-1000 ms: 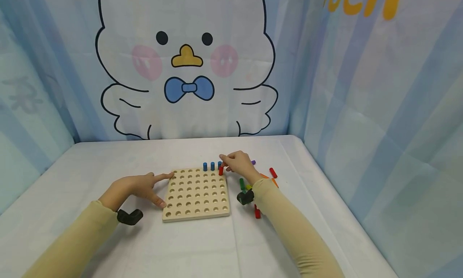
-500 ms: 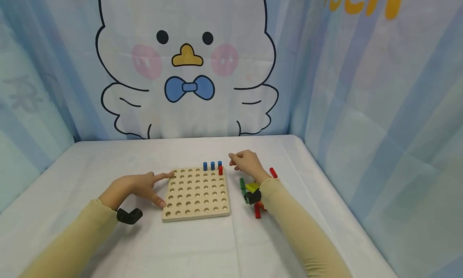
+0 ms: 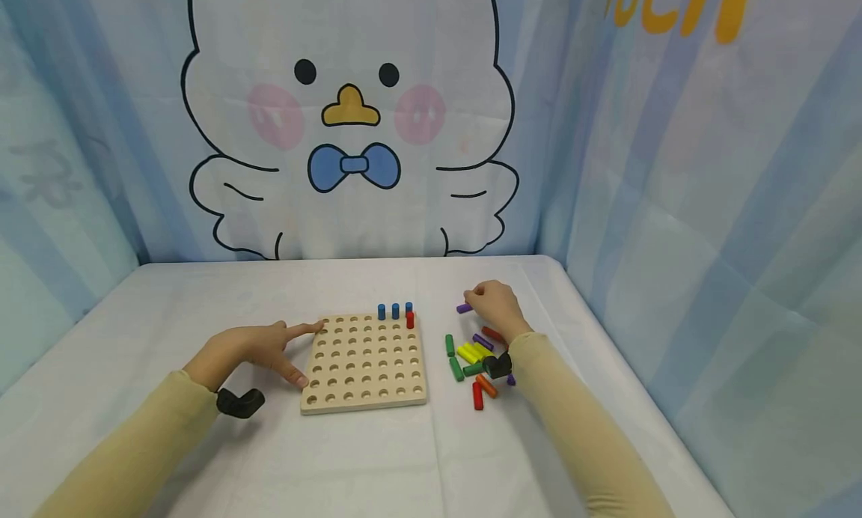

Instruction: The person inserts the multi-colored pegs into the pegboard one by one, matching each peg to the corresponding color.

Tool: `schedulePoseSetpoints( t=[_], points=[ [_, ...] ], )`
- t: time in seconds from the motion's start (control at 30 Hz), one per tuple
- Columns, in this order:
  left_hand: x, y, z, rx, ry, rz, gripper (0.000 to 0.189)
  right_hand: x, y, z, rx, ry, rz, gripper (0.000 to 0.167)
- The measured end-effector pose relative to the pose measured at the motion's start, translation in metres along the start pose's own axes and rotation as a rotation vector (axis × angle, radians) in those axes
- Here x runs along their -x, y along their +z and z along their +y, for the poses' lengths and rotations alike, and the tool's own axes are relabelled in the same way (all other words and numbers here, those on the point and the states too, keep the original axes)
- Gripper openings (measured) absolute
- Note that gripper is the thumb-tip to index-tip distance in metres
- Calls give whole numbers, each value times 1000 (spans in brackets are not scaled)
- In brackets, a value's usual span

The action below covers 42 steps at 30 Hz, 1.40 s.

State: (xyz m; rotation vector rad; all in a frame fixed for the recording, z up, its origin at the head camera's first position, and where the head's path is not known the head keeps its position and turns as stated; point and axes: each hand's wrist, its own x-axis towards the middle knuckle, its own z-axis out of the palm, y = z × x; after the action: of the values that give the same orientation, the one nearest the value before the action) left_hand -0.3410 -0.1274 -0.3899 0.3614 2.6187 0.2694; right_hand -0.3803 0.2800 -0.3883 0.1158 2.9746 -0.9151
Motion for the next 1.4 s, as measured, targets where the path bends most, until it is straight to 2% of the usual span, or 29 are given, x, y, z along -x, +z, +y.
schedulePoseSetpoints(
  t=[0.17,0.4,0.6,0.9,1.17,1.4],
  points=[
    [-1,-1,0,-8,-5,-2,119,1,-6,12,56,53,2,45],
    [-5,1,-3,0,-4,2,119,4,-12,28,108,51,45,41],
    [-4,1,-3,5,-9,0,119,8,-16,35,137,81,7,36],
    [-4,3,-2,8,-18,6,118,10,-14,44,105,113,-63,33],
    [-3,4,-2,4,-18,8,117,5,-12,45,125,80,-37,27],
    [-3,3,-4,-4,-5,8,117,4,-8,39,79,82,-11,26]
  ],
)
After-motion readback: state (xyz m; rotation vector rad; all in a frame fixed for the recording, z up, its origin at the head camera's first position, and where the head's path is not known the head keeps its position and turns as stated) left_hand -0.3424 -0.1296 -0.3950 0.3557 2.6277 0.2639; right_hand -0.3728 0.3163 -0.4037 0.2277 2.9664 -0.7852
